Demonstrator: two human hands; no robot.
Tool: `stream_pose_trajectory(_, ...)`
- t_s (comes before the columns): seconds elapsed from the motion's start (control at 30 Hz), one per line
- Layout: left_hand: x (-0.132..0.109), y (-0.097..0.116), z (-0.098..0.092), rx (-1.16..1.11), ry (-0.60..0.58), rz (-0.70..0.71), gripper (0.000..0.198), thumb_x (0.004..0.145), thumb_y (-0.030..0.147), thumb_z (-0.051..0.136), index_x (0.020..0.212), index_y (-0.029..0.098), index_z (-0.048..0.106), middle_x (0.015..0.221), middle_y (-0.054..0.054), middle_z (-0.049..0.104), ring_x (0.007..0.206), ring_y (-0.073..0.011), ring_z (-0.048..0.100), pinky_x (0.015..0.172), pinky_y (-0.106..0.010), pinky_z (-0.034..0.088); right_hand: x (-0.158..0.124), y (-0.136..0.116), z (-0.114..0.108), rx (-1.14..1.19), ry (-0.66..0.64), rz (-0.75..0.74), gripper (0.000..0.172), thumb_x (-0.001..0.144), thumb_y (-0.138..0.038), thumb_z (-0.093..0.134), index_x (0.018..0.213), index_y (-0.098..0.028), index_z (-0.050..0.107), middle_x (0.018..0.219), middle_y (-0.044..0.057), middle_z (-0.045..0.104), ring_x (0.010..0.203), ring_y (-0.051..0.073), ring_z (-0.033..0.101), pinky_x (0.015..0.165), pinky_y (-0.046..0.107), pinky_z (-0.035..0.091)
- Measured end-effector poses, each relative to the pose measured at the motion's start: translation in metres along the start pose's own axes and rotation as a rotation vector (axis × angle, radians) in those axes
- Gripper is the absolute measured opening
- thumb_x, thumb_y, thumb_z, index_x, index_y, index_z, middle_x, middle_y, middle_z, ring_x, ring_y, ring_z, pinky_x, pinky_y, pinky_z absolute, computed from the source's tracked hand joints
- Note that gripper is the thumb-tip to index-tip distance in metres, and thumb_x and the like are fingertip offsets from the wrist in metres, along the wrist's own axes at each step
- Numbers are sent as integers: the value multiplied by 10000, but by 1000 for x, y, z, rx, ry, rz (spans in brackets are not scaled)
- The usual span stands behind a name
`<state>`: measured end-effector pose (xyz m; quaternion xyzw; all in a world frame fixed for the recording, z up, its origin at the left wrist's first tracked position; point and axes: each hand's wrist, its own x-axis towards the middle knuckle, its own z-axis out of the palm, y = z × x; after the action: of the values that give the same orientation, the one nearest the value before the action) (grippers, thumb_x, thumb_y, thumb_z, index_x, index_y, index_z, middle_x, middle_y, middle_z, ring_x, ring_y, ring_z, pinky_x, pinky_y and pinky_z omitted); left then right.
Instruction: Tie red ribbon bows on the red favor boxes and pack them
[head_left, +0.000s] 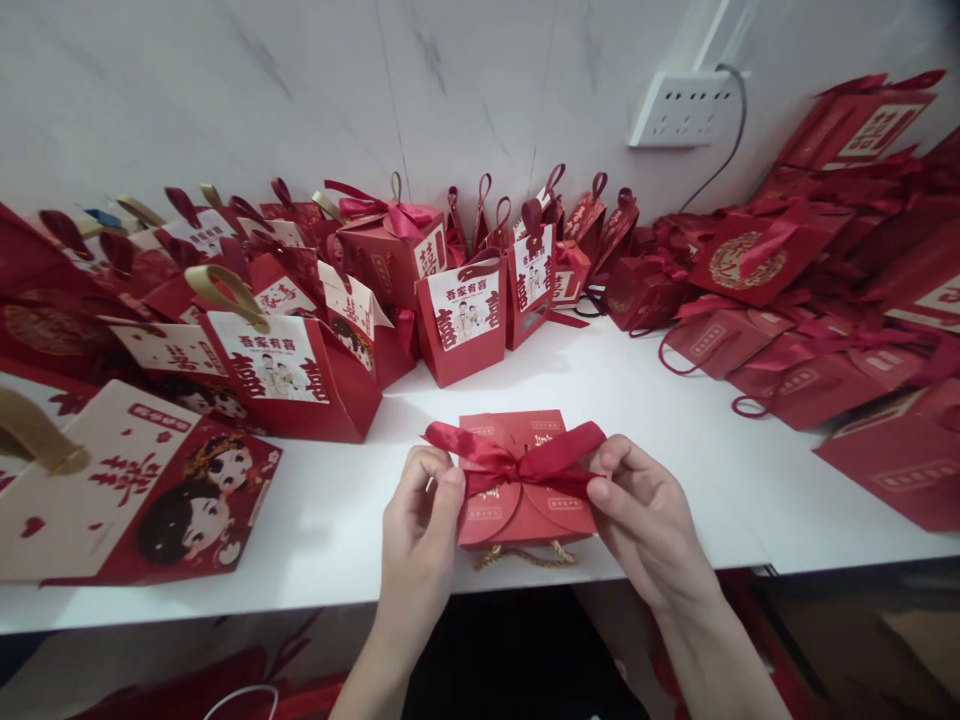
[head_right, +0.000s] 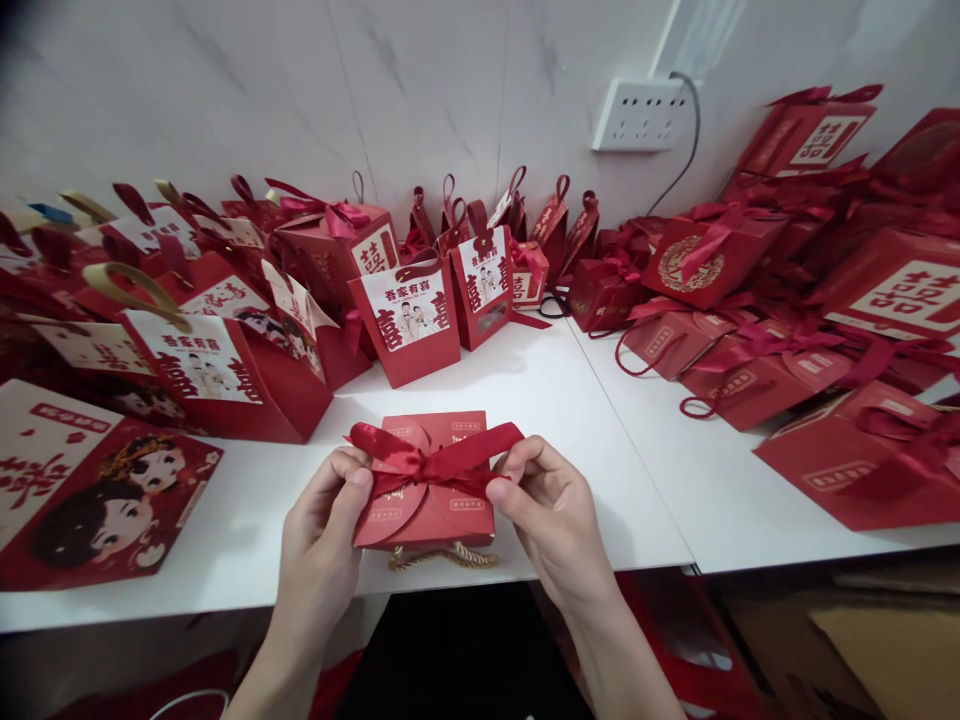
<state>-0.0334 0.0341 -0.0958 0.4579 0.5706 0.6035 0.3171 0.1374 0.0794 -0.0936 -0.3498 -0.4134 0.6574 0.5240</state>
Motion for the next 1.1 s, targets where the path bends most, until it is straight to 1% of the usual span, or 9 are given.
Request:
stream_pose_trajectory(0.57,2,-7,-6,0,-70,16,265,901,354,450,689,197,421,730,8,435,686,-125,436,659,-240,379,-15,6,-8,190,68,160,454,644,-304,777,685,-235,330,592,-54,470,576,134,497,591,258,435)
stream_pose_trajectory(0.7,30,-3,-2,-57,-228,-131,266,839,409,534,702,185,492,668,26,476,615,-111,444,615,-233,375,-47,13,4,79,114,70,349,677,-281,774,702,-230,430,637,-40,548,632,128,547,606,232,445)
stream_pose_trajectory(0.73,41,-1,0,-33,-291,-151,273,819,419,554,695,180,510,658,22,502,607,-114,459,615,-237,381,-58,15,10,50,90,56,325,681,-295,774,708,-232,457,673,-26,593,669,137,577,639,244,460)
stream_pose_trajectory(0.8,64,7,5,72,-348,-106,260,793,399,576,674,170,544,673,1,566,642,-131,512,653,-250,401,-78,17,19,-12,-92,62,311,655,-370,790,711,-233,516,811,25,681,811,185,634,757,308,484)
stream_pose_trajectory(0.87,80,18,9,203,-252,4,205,791,362,584,716,172,570,740,-19,620,722,-150,561,721,-263,417,-94,14,23,-78,-374,109,314,632,-462,786,688,-227,584,921,67,711,909,234,650,829,361,479)
stream_pose_trajectory(0.93,80,32,9,295,-135,107,195,826,365,542,778,180,577,826,-33,650,804,-166,587,776,-280,427,-100,8,16,-139,-535,127,301,691,-503,725,654,-222,625,833,60,722,790,219,672,730,333,505)
stream_pose_trajectory(0.97,72,39,7,332,-98,147,208,847,377,511,807,184,578,869,-39,655,844,-176,592,801,-293,430,-99,5,10,-170,-489,84,297,758,-490,669,637,-222,626,737,39,708,694,190,662,657,300,503)
stream_pose_trajectory(1.03,46,49,1,411,-94,188,242,869,404,473,867,190,586,954,-52,650,939,-200,589,862,-331,425,-90,-1,-7,-273,-190,-114,290,862,-422,566,654,-227,618,640,6,656,614,151,620,606,262,488)
stream_pose_trajectory(1.1,13,52,-7,482,-138,180,253,860,413,495,973,205,583,1073,-61,625,1073,-224,556,935,-367,404,-74,-5,-22,-435,115,-320,189,888,-368,535,807,-234,640,829,29,676,783,168,632,744,289,508)
